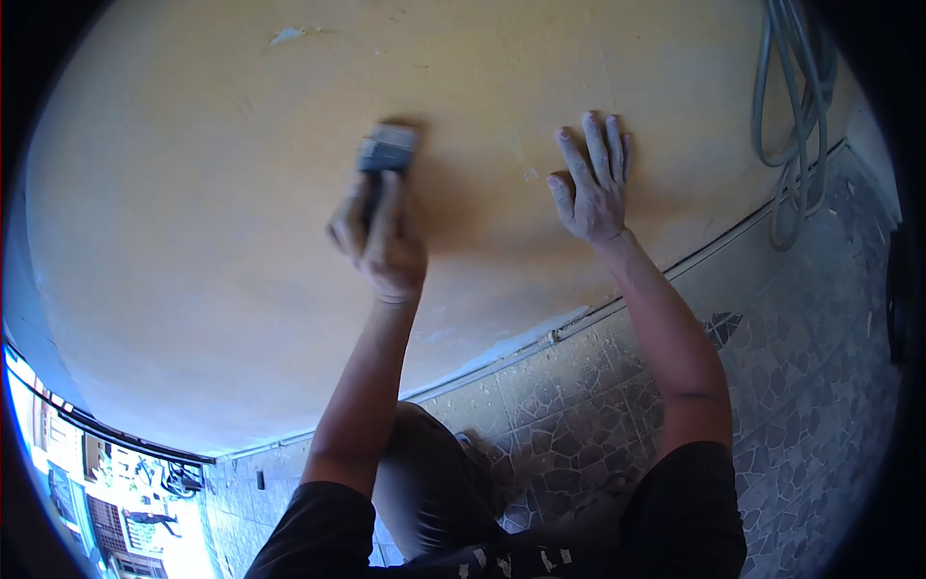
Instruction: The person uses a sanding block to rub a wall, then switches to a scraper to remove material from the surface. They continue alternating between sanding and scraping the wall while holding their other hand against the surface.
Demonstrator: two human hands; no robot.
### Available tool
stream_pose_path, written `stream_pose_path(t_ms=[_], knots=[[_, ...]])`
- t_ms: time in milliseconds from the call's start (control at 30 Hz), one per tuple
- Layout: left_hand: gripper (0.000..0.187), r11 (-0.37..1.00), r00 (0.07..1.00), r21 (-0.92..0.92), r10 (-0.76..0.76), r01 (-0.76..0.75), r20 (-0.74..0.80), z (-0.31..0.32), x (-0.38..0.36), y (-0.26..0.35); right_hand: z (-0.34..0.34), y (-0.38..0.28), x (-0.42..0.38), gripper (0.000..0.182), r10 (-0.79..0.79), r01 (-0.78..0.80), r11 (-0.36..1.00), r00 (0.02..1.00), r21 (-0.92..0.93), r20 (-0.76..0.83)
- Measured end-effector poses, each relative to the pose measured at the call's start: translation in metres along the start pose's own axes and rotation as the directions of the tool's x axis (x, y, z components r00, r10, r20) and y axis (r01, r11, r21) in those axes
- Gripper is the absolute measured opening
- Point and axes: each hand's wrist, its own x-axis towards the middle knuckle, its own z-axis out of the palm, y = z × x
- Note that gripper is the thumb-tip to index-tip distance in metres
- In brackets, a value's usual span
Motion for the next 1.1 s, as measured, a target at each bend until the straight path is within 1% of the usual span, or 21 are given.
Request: stream_pose_path(t_ms=[67,100,133,233,267,300,367,400,467,567,633,667,733,767,800,833,933,967,1000,1033,1100], knots=[[0.032,0.939,0.928,-0.193,0.319,-0.283,0.190,0.004,-0.065,-0.010,0.000,0.000,0.003,0.054,0.023,-0.024,0.999,0.999,-0.023,-0.040],[0.031,0.893,0.870,-0.325,0.405,-0.310,0.282,-0.003,-0.077,0.002,0.000,-0.001,0.003,0.054,0.018,-0.019,0.999,0.999,-0.026,-0.040],[0.031,0.856,0.840,-0.368,0.472,-0.363,0.268,-0.001,-0.078,-0.002,0.000,-0.002,0.004,0.054,0.018,-0.019,0.999,0.999,-0.034,-0.033],[0.030,0.878,0.869,-0.339,0.430,-0.338,0.247,-0.003,-0.060,-0.008,-0.005,-0.004,0.006,0.054,0.008,-0.008,0.999,1.000,-0.044,-0.003],[0.030,0.932,0.937,-0.221,0.322,-0.288,0.137,0.000,-0.043,-0.009,-0.010,-0.004,0.007,0.055,0.011,-0.011,0.999,1.000,-0.041,-0.002],[0.030,0.984,0.989,-0.134,0.130,-0.119,0.077,-0.003,-0.019,-0.006,-0.012,-0.002,0.008,0.055,0.014,-0.014,0.998,1.000,-0.057,0.002],[0.031,0.997,0.998,-0.064,-0.043,0.040,-0.037,0.004,-0.021,0.001,-0.012,-0.007,0.008,0.055,0.005,-0.005,1.000,1.000,-0.027,-0.003],[0.032,0.983,0.990,-0.159,0.107,-0.091,0.096,0.004,-0.048,-0.001,-0.012,-0.013,0.004,0.055,-0.003,0.003,1.000,1.000,-0.019,0.021],[0.031,0.875,0.874,-0.353,0.425,-0.330,0.235,0.008,-0.089,0.003,-0.009,-0.014,0.007,0.055,0.016,-0.017,0.997,1.000,-0.078,-0.022],[0.032,0.877,0.877,-0.368,0.413,-0.310,0.246,0.004,-0.071,-0.001,-0.008,-0.020,0.008,0.055,0.031,-0.033,0.996,0.999,-0.083,-0.027],[0.026,0.966,0.994,-0.246,0.093,-0.078,0.052,-0.001,-0.024,-0.011,-0.014,-0.018,0.013,0.055,0.014,-0.015,0.998,1.000,-0.066,-0.020],[0.026,0.962,0.994,-0.260,0.099,-0.081,0.056,0.002,-0.022,-0.011,-0.017,-0.018,0.011,0.054,0.003,-0.002,0.999,1.000,-0.035,0.003],[0.024,0.995,0.999,-0.104,-0.010,0.007,-0.031,-0.005,-0.028,-0.010,-0.014,-0.021,0.006,0.054,0.028,-0.027,0.999,1.000,-0.042,0.010],[0.028,0.940,0.975,-0.310,0.188,-0.143,0.119,-0.003,-0.059,-0.013,-0.012,-0.020,0.009,0.054,0.029,-0.030,0.998,1.000,-0.048,-0.005],[0.028,0.921,0.916,-0.308,0.319,-0.239,0.243,0.002,-0.093,-0.006,-0.010,-0.018,0.012,0.054,0.018,-0.018,0.999,1.000,-0.048,-0.011],[0.029,0.863,0.803,-0.355,0.479,-0.358,0.353,-0.006,-0.092,-0.001,-0.007,-0.020,0.010,0.055,0.017,-0.019,0.997,1.000,-0.079,-0.027],[0.027,0.812,0.769,-0.384,0.560,-0.439,0.307,-0.003,-0.070,-0.009,-0.002,-0.024,0.009,0.056,0.011,-0.016,0.994,0.999,-0.106,-0.045],[0.032,0.914,0.895,-0.251,0.379,-0.320,0.237,-0.007,-0.052,-0.013,-0.002,-0.023,0.007,0.056,0.027,-0.032,0.992,0.999,-0.121,-0.039],[0.038,0.975,0.971,-0.141,0.192,-0.172,0.144,-0.010,-0.031,-0.015,0.001,-0.019,0.007,0.056,0.046,-0.053,0.991,0.998,-0.125,-0.053],[0.038,1.000,0.998,-0.022,0.019,-0.017,0.061,-0.010,-0.016,-0.013,0.001,-0.016,0.006,0.056,0.028,-0.034,0.992,0.998,-0.120,-0.052],[0.030,0.998,1.000,-0.065,-0.024,0.023,-0.015,-0.001,-0.034,-0.010,0.000,-0.019,-0.001,0.056,0.012,-0.016,0.994,0.999,-0.106,-0.032]])
